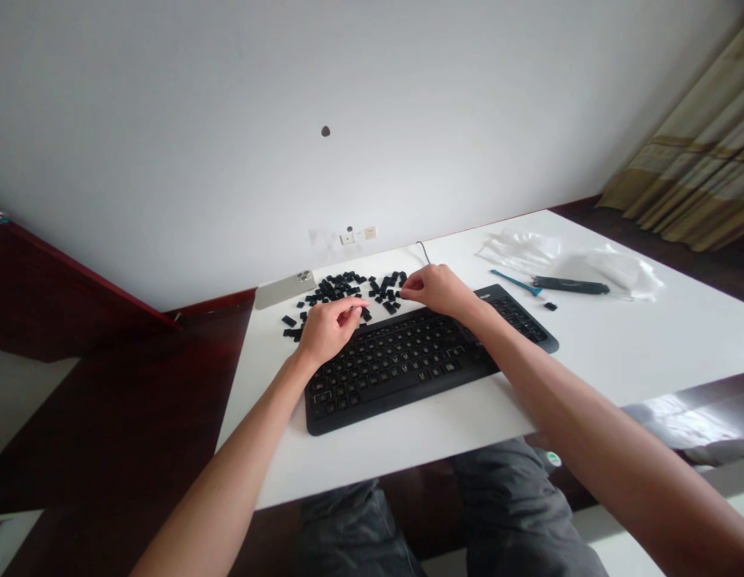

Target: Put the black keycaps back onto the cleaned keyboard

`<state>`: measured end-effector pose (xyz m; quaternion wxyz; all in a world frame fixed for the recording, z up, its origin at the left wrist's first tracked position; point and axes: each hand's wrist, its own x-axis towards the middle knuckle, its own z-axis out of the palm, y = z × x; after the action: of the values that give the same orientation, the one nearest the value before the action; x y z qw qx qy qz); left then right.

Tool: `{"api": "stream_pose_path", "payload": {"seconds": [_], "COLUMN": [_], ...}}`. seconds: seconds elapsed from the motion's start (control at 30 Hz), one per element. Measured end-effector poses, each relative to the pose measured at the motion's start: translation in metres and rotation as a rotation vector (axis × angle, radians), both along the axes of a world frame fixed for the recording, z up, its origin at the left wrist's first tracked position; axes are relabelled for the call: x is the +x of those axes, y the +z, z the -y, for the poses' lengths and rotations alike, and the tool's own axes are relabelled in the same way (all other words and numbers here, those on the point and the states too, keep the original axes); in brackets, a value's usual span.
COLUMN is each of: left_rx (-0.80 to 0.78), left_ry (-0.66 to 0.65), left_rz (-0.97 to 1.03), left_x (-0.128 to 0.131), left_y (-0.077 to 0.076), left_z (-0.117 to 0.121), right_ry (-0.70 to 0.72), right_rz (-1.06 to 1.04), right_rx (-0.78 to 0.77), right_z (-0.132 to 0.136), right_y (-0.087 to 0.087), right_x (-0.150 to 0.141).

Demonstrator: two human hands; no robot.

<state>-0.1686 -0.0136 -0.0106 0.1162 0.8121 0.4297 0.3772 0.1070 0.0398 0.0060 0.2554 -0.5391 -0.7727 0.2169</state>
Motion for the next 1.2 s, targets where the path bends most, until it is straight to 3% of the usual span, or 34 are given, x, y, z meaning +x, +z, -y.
{"api": "stream_pose_path", "payload": {"seconds": [0.1,0.27,0.37,0.47,0.87,1.0,1.1,1.2], "left_rx": [0.017,0.039,0.111,0.161,0.135,0.155,0.166,0.16], "left_ry": [-0.002,-0.041,-0.046,-0.036,-0.07,-0.026,0.014,0.028], "left_rz": [0.019,0.107,0.156,0.183,0.184,0.186,0.181,0.14], "left_x": [0.001,0.009,0.015,0.019,0.023,0.02,0.017,0.012], "left_y": [0.001,0.003,0.006,0.009,0.007,0.007,0.006,0.005], "left_z": [0.001,0.007,0.013,0.017,0.017,0.015,0.013,0.01], "right_ry": [0.086,0.352,0.44,0.459,0.467,0.451,0.443,0.348], "right_rz": [-0.297,-0.915,-1.06,-1.133,-1.067,-1.018,-0.887,-0.55], "right_rx": [-0.154,-0.696,-0.873,-0.934,-0.887,-0.833,-0.659,-0.301], "right_z": [0.004,0.017,0.022,0.023,0.02,0.023,0.023,0.016], "right_y": [0.006,0.001,-0.008,-0.013,-0.012,-0.007,0.0,0.007], "right_x": [-0.003,-0.022,-0.032,-0.035,-0.031,-0.033,-0.032,-0.019]}}
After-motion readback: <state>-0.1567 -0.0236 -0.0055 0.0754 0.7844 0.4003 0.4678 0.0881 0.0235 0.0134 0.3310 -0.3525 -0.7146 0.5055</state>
